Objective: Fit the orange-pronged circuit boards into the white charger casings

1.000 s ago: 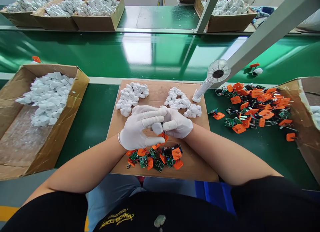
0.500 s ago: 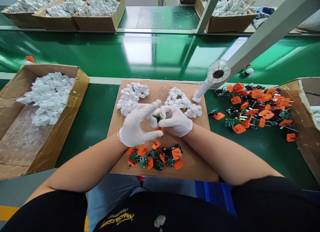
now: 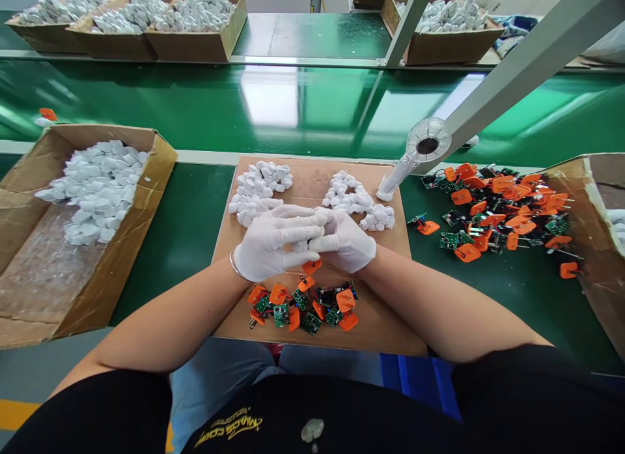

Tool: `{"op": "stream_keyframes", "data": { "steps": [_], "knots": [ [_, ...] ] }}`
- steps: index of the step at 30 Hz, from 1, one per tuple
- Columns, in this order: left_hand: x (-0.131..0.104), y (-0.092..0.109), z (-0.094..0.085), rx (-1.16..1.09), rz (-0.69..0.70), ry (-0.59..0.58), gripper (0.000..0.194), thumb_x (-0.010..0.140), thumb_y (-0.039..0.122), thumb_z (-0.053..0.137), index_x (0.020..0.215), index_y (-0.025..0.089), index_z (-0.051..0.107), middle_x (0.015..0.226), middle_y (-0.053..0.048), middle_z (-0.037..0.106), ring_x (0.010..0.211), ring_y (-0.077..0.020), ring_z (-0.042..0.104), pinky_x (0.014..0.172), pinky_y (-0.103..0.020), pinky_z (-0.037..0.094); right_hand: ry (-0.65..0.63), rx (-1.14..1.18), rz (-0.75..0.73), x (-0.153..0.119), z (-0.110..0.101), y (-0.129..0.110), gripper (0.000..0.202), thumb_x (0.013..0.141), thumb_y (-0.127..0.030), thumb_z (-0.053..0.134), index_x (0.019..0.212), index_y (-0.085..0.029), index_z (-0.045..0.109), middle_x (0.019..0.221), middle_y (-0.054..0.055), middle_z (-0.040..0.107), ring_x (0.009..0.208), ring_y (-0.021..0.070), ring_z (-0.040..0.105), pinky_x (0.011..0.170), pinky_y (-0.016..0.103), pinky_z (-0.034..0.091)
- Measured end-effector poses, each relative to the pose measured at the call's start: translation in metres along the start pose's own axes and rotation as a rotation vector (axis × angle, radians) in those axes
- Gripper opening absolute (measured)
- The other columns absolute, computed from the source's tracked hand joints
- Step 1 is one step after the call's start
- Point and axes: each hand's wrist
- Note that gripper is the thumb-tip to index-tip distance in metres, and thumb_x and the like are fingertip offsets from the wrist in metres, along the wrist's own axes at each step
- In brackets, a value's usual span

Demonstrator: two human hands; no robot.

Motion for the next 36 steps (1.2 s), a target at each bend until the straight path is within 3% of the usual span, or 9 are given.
{"op": "stream_keyframes", "data": {
  "steps": [4,6,8,13,20,26,30,33,36],
  "knots": [
    [-0.006,0.002,0.003,-0.041,-0.095,-0.004,0.066,0.087,0.046,0.075,0.147,0.034,0.051,0.096,-0.004,0.074,0.095,-0.0224,0.070,0.089,-0.042,0.062,-0.061,0.088,-0.033,0.003,-0.002,0.003,0.033,0.069,-0.031,0.090,0.069,-0.016,0.060,0.072,-0.001,0.066,0.067,0.0115,0.062,0.064,0.025,0.053],
    [-0.010,0.001,0.005,-0.046,-0.150,0.014,0.075,0.088,0.051,0.073,0.155,0.037,0.039,0.097,-0.004,0.073,0.084,-0.0192,0.069,0.082,-0.039,0.062,-0.056,0.138,-0.025,0.003,-0.003,0.004,0.031,0.069,-0.032,0.089,0.076,-0.017,0.064,0.069,-0.003,0.062,0.062,0.0093,0.058,0.059,0.023,0.051],
    [-0.014,0.000,0.007,-0.032,-0.181,0.029,0.078,0.090,0.049,0.071,0.157,0.042,0.032,0.099,-0.003,0.073,0.077,-0.0165,0.068,0.075,-0.035,0.062,-0.049,0.156,0.000,0.003,-0.004,0.005,0.030,0.068,-0.030,0.090,0.084,-0.017,0.068,0.065,-0.005,0.057,0.060,0.0085,0.055,0.057,0.022,0.050],
    [-0.014,0.001,0.009,-0.033,-0.122,0.051,0.080,0.090,0.032,0.074,0.157,0.042,0.031,0.071,0.005,0.061,0.069,-0.0124,0.063,0.073,-0.028,0.059,-0.083,0.120,0.036,0.004,-0.005,0.007,0.027,0.068,-0.031,0.089,0.082,-0.016,0.070,0.069,-0.002,0.061,0.067,0.0112,0.058,0.065,0.024,0.051],
    [-0.007,0.006,0.005,0.117,-0.113,0.049,0.082,0.093,0.018,0.066,0.158,0.044,0.025,0.085,0.005,0.068,0.078,-0.0130,0.069,0.083,-0.031,0.059,-0.025,0.084,-0.003,0.005,-0.004,0.002,0.037,0.071,-0.040,0.088,0.095,-0.018,0.070,0.084,0.000,0.068,0.079,0.0124,0.064,0.074,0.024,0.055],
    [-0.007,0.003,0.002,0.417,-0.217,0.130,0.059,0.082,0.036,0.080,0.136,0.029,0.059,0.129,-0.007,0.069,0.117,-0.0279,0.066,0.102,-0.047,0.052,0.081,0.026,0.021,0.006,-0.007,0.006,0.039,0.067,-0.042,0.091,0.091,-0.016,0.073,0.088,0.004,0.072,0.082,0.0144,0.066,0.077,0.026,0.056],
    [-0.010,-0.005,-0.001,0.459,-0.034,0.144,0.048,0.086,0.035,0.077,0.131,0.033,0.061,0.118,0.000,0.076,0.106,-0.0261,0.069,0.098,-0.051,0.049,0.101,0.018,-0.010,0.006,-0.007,0.007,0.037,0.067,-0.040,0.091,0.089,-0.016,0.073,0.077,0.001,0.069,0.071,0.0117,0.062,0.067,0.024,0.053],
    [-0.011,-0.006,-0.001,0.477,-0.017,0.144,0.040,0.089,0.037,0.074,0.126,0.031,0.061,0.114,0.002,0.077,0.104,-0.0246,0.069,0.103,-0.055,0.045,0.060,-0.011,-0.011,0.005,-0.006,0.006,0.038,0.066,-0.041,0.091,0.089,-0.016,0.074,0.079,0.002,0.071,0.069,0.0108,0.061,0.064,0.023,0.052],
    [-0.008,-0.003,-0.002,0.404,-0.064,0.117,0.034,0.088,0.039,0.074,0.117,0.027,0.063,0.119,-0.001,0.074,0.114,-0.0244,0.066,0.105,-0.052,0.048,0.011,-0.056,0.006,0.004,-0.006,0.003,0.037,0.069,-0.041,0.090,0.090,-0.015,0.074,0.083,0.004,0.074,0.076,0.0138,0.066,0.073,0.026,0.055]
  ]
}}
Point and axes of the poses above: each hand's wrist, its own x-axis towards the middle knuckle, its own z-axis out of the palm, y = z × x
